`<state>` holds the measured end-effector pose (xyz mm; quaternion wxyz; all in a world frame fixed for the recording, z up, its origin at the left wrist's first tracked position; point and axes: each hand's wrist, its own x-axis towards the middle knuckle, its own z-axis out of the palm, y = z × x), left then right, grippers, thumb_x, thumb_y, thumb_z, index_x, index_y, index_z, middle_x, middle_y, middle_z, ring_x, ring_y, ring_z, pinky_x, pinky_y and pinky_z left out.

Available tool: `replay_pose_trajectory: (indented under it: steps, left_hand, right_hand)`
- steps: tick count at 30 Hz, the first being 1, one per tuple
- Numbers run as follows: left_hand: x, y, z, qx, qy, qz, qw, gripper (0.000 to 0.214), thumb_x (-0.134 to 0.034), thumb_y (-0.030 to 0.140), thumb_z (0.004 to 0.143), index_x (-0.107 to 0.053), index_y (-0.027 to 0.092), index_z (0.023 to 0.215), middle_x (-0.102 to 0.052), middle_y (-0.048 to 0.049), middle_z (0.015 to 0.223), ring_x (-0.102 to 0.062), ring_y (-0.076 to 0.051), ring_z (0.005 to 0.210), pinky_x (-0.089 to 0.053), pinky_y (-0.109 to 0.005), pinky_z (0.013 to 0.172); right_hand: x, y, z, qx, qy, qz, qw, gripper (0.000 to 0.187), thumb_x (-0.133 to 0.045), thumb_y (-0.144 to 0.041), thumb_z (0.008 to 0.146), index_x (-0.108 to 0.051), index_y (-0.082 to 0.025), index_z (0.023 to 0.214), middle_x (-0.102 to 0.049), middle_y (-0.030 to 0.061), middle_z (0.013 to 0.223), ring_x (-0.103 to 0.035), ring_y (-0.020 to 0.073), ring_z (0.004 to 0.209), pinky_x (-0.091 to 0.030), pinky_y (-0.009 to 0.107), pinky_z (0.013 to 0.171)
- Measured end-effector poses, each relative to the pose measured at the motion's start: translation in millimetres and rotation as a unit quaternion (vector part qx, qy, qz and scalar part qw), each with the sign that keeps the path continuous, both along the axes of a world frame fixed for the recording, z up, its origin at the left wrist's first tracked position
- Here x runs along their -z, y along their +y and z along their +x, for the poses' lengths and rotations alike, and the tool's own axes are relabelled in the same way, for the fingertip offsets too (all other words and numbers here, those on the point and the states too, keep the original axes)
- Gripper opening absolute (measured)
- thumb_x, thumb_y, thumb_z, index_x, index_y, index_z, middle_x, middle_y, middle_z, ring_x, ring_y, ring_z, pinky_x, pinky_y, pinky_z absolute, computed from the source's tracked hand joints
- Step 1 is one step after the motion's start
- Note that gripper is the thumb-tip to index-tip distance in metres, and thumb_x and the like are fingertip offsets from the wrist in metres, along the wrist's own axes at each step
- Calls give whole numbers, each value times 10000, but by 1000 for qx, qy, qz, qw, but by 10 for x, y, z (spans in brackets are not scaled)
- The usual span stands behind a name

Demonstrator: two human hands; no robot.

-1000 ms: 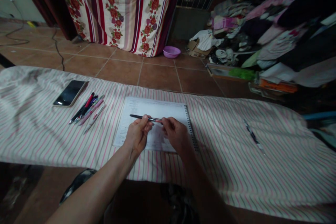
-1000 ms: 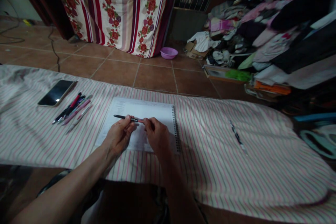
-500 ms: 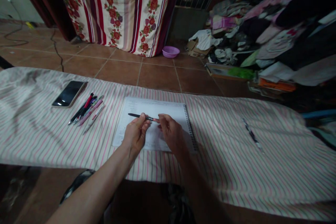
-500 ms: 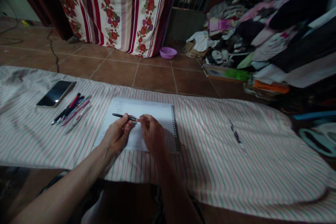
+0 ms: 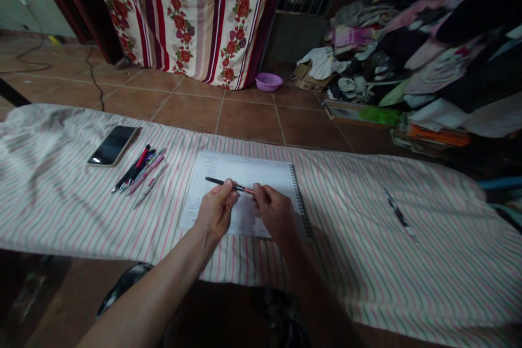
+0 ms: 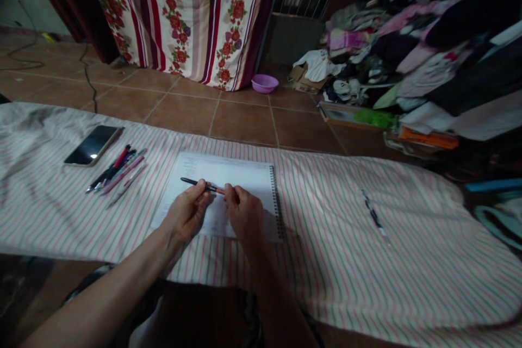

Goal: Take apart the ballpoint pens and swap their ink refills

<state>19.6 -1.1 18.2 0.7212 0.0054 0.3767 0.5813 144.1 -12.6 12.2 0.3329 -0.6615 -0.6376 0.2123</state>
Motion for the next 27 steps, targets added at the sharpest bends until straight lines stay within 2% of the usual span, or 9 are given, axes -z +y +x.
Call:
replay_pose_trajectory:
  steps: [5, 7, 10, 11, 15, 17, 22, 25, 27]
  left_hand:
    - [50, 11, 10, -15, 4, 6, 1000, 182, -549, 36, 798, -573, 69, 622, -568, -25, 587, -530, -39, 484, -467, -91, 463]
    - [48, 25, 6, -18, 0, -1, 1000, 166, -559, 42, 794, -579, 71, 632, -569, -24, 588, -528, -40, 477, -468, -93, 457]
    - [23, 44, -12, -33, -8, -20, 999, 180, -549, 53, 806, -575, 79, 630, -567, -20, 589, -529, -36, 479, -472, -87, 462]
    - [15, 50, -19, -37, -12, -25, 999, 189, -538, 57, 815, -573, 82, 631, -566, -18, 589, -527, -34, 478, -471, -84, 464]
    - [15, 70, -43, -28, -20, -25, 999, 216, -500, 83, 845, -568, 88, 641, -549, -9, 565, -502, -30, 457, -446, -82, 432]
    - [35, 71, -46, -23, -16, -14, 1000, 214, -501, 91, 846, -568, 87, 643, -549, -11, 562, -496, -33, 459, -431, -85, 420]
    - [75, 37, -28, -11, -5, 6, 1000, 142, -617, 90, 766, -577, 91, 631, -570, -15, 589, -503, -44, 475, -450, -115, 453]
    - [62, 9, -17, 1, -8, 8, 1000, 130, -623, 89, 761, -581, 89, 638, -576, -16, 595, -511, -46, 481, -460, -119, 462]
    - [41, 2, -15, -1, -9, 1, 1000, 144, -586, 83, 789, -577, 86, 645, -572, -15, 584, -509, -42, 472, -461, -112, 457]
  right_hand:
    - [13, 12, -23, 17, -8, -46, 999, 594, -273, -542, 878, -617, -199, 536, -598, 36, 438, -585, 156, 433, -409, 243, 483]
    - [14, 7, -28, 8, 21, -43, 999, 557, -273, -528, 883, -648, -191, 647, -652, 47, 533, -617, 165, 492, -442, 251, 517]
    - [15, -4, -23, -31, 64, 37, 997, 380, -412, -475, 856, -620, -186, 989, -705, 66, 825, -655, 174, 694, -492, 269, 639]
    - [14, -7, -19, -47, 69, 67, 994, 351, -465, -447, 839, -597, -193, 1042, -698, 66, 876, -653, 174, 744, -497, 274, 678]
    - [-3, -8, -19, -85, 31, 135, 987, 217, -481, -338, 852, -635, -210, 937, -685, 58, 856, -638, 172, 807, -480, 276, 752]
    - [-16, -12, -36, -81, 1, 142, 987, 243, -450, -338, 871, -649, -198, 879, -682, 62, 815, -630, 169, 771, -467, 266, 724]
    - [-33, -33, -92, -39, -56, 84, 994, 402, -377, -417, 887, -663, -183, 728, -665, 60, 663, -607, 166, 626, -420, 257, 609]
    - [-34, -29, -121, -9, -19, 24, 1000, 466, -330, -454, 892, -690, -188, 764, -666, 42, 612, -613, 161, 556, -408, 252, 561]
    - [-37, -21, -135, 0, 10, -8, 1000, 509, -317, -491, 886, -693, -190, 721, -643, 30, 546, -605, 155, 507, -406, 245, 532]
